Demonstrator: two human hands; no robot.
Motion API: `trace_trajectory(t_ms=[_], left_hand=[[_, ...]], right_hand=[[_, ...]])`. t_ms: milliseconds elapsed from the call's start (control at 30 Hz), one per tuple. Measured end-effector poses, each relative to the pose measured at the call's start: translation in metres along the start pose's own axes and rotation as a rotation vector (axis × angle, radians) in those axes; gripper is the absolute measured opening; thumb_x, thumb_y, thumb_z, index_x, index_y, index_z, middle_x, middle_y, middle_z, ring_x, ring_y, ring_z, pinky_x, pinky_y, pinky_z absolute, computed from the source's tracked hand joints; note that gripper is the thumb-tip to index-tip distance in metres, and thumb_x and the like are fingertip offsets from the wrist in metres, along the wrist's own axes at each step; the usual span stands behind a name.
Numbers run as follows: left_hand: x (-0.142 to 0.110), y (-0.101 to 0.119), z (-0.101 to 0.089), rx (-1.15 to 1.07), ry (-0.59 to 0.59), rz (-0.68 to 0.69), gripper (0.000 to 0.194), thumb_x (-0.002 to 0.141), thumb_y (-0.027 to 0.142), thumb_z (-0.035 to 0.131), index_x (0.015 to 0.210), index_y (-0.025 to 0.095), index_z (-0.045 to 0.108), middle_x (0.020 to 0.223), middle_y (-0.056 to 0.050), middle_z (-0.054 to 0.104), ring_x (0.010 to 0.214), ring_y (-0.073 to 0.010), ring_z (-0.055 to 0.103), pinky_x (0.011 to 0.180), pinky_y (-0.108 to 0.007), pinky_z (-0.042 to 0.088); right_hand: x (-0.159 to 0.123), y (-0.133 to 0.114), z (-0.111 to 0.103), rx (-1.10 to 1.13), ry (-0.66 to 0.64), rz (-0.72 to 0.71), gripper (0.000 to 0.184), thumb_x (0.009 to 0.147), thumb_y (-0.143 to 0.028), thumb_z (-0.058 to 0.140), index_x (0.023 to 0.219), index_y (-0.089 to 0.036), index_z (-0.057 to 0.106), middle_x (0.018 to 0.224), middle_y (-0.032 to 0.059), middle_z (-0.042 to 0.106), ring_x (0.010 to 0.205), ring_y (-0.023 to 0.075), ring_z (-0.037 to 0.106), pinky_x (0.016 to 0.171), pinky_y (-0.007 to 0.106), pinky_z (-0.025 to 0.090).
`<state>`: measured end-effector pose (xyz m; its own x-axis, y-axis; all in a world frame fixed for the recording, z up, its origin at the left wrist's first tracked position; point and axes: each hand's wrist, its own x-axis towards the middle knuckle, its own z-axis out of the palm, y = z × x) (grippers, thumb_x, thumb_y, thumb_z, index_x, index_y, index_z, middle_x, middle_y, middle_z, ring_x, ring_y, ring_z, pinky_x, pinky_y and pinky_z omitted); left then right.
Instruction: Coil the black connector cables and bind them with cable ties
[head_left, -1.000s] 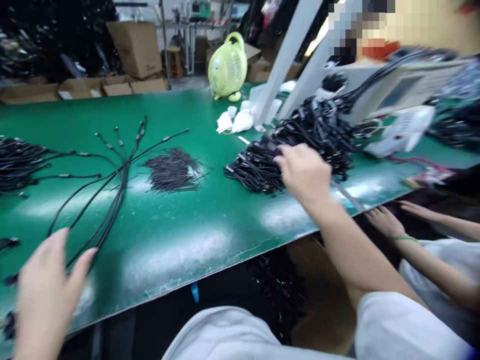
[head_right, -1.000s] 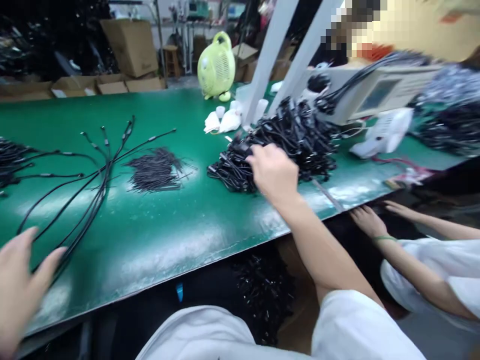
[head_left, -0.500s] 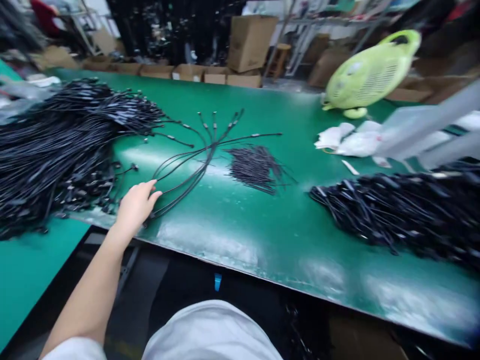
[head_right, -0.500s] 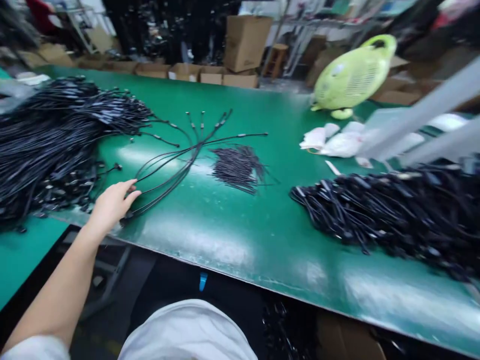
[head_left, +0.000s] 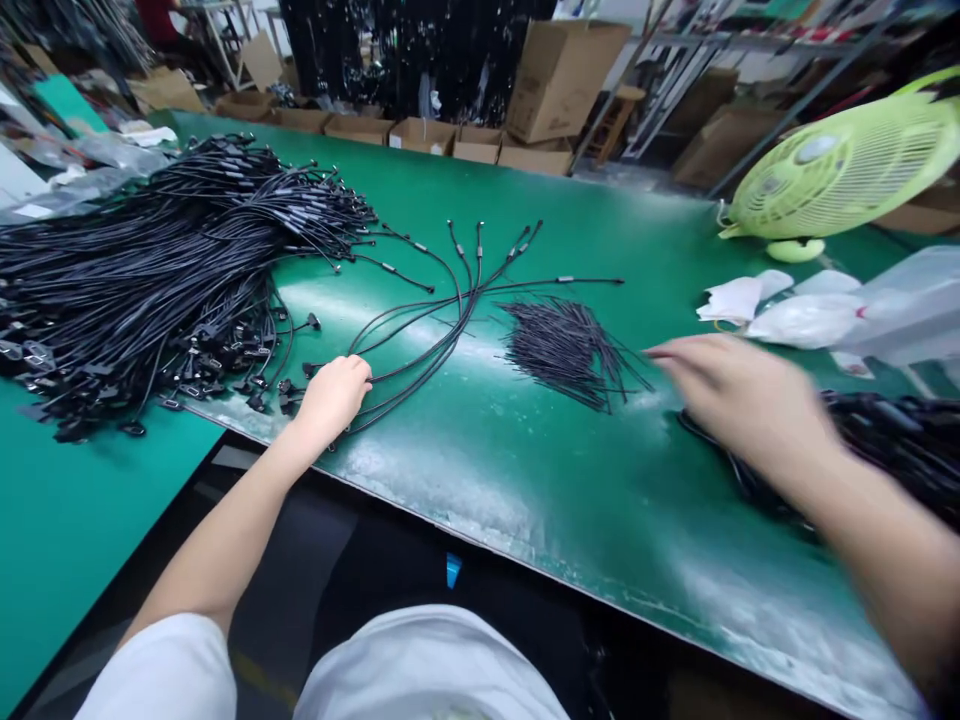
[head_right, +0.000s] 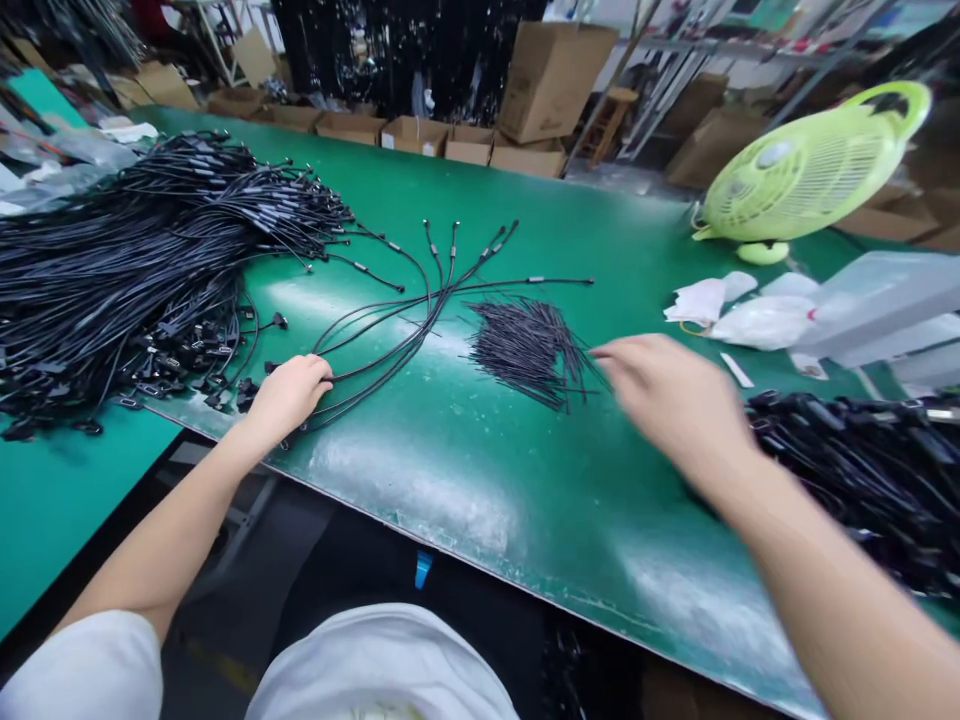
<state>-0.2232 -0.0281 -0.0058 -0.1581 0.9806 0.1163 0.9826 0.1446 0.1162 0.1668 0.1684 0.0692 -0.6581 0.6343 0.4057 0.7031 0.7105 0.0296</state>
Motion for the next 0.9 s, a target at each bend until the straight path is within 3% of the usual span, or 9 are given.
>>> trace_trajectory(t_ms=[167,267,367,500,600,667,767,833,900], left_hand=[[-0.002,0.007,-0.015,-0.366,0.251,-0.011,0.024,0.095,0.029,0.044,0.105,0.021,0.064,0.108,-0.007,0.069,0.1,-0.0209,0.064,0.087,-0.031,0.048],[-0.011,0.012,-0.032,-0.42,0.365,0.042,0.026,0.097,0.031,0.043,0.104,0.021,0.065,0.106,-0.006,0.069,0.099,-0.019,0.064,0.087,-0.028,0.048],[-0.026,-0.002,-0.043,-0.361,0.403,-0.046,0.025,0.095,0.034,0.046,0.103,0.021,0.066,0.1,-0.006,0.07,0.09,-0.0183,0.066,0.081,-0.027,0.048],[-0.046,-0.041,-0.051,-0.43,0.341,-0.323,0.023,0.091,0.034,0.051,0.101,0.02,0.066,0.09,-0.004,0.07,0.078,-0.0169,0.065,0.074,-0.027,0.049],[-0.052,-0.055,-0.056,-0.898,0.313,-0.489,0.019,0.085,0.036,0.059,0.088,0.018,0.066,0.069,0.0,0.06,0.055,-0.0099,0.053,0.055,-0.021,0.044],[-0.049,-0.046,-0.058,-1.313,0.28,-0.507,0.022,0.08,0.038,0.064,0.084,0.016,0.065,0.063,0.003,0.052,0.046,-0.0052,0.039,0.042,-0.017,0.033],[-0.037,-0.005,-0.057,-1.491,0.22,-0.378,0.026,0.08,0.036,0.067,0.098,0.017,0.07,0.077,-0.001,0.059,0.053,-0.0056,0.045,0.041,-0.015,0.033],[-0.032,0.035,-0.05,-1.317,0.208,-0.18,0.027,0.084,0.032,0.065,0.106,0.02,0.071,0.1,-0.007,0.065,0.079,-0.0124,0.059,0.063,-0.02,0.049],[-0.032,0.077,-0.041,-1.185,0.084,0.067,0.026,0.087,0.03,0.06,0.109,0.021,0.071,0.113,-0.008,0.065,0.103,-0.0185,0.058,0.09,-0.029,0.048]], right_hand=[[0.059,-0.146,0.061,0.235,-0.034,-0.431,0.039,0.094,-0.025,0.05,0.131,-0.013,0.053,0.13,0.0154,0.057,0.112,0.0224,0.057,0.088,0.033,0.048],[0.114,-0.188,0.081,0.107,-0.133,-0.524,0.027,0.093,-0.022,0.049,0.116,-0.016,0.061,0.12,0.0132,0.062,0.104,0.0213,0.057,0.086,0.031,0.042],[0.175,-0.156,0.077,-0.032,-0.163,-0.249,0.025,0.092,-0.009,0.041,0.097,-0.01,0.065,0.095,0.0142,0.067,0.085,0.0178,0.058,0.072,0.027,0.038],[0.218,-0.051,0.037,-0.184,0.002,0.154,0.037,0.099,-0.017,0.028,0.109,-0.003,0.061,0.102,0.0179,0.064,0.087,0.0171,0.057,0.072,0.029,0.035],[0.195,0.003,0.009,-0.293,0.006,0.185,0.032,0.1,-0.026,0.034,0.109,-0.011,0.061,0.087,0.0119,0.064,0.071,0.0173,0.054,0.066,0.032,0.035],[0.151,0.007,0.0,-0.369,-0.103,0.091,0.023,0.097,-0.031,0.043,0.095,-0.018,0.062,0.065,0.0049,0.058,0.053,0.0154,0.045,0.058,0.03,0.031],[0.062,-0.037,-0.006,-0.273,-0.278,-0.139,0.023,0.092,-0.031,0.052,0.072,-0.02,0.056,0.051,0.0017,0.051,0.041,0.0128,0.037,0.049,0.026,0.022],[0.008,-0.083,-0.016,-0.129,-0.388,-0.288,0.023,0.091,-0.029,0.056,0.07,-0.02,0.054,0.057,-0.0002,0.057,0.045,0.0113,0.046,0.047,0.024,0.022],[-0.023,-0.119,-0.031,0.104,-0.468,-0.443,0.022,0.095,-0.028,0.05,0.076,-0.02,0.056,0.065,-0.0005,0.062,0.051,0.0107,0.052,0.048,0.024,0.025]])
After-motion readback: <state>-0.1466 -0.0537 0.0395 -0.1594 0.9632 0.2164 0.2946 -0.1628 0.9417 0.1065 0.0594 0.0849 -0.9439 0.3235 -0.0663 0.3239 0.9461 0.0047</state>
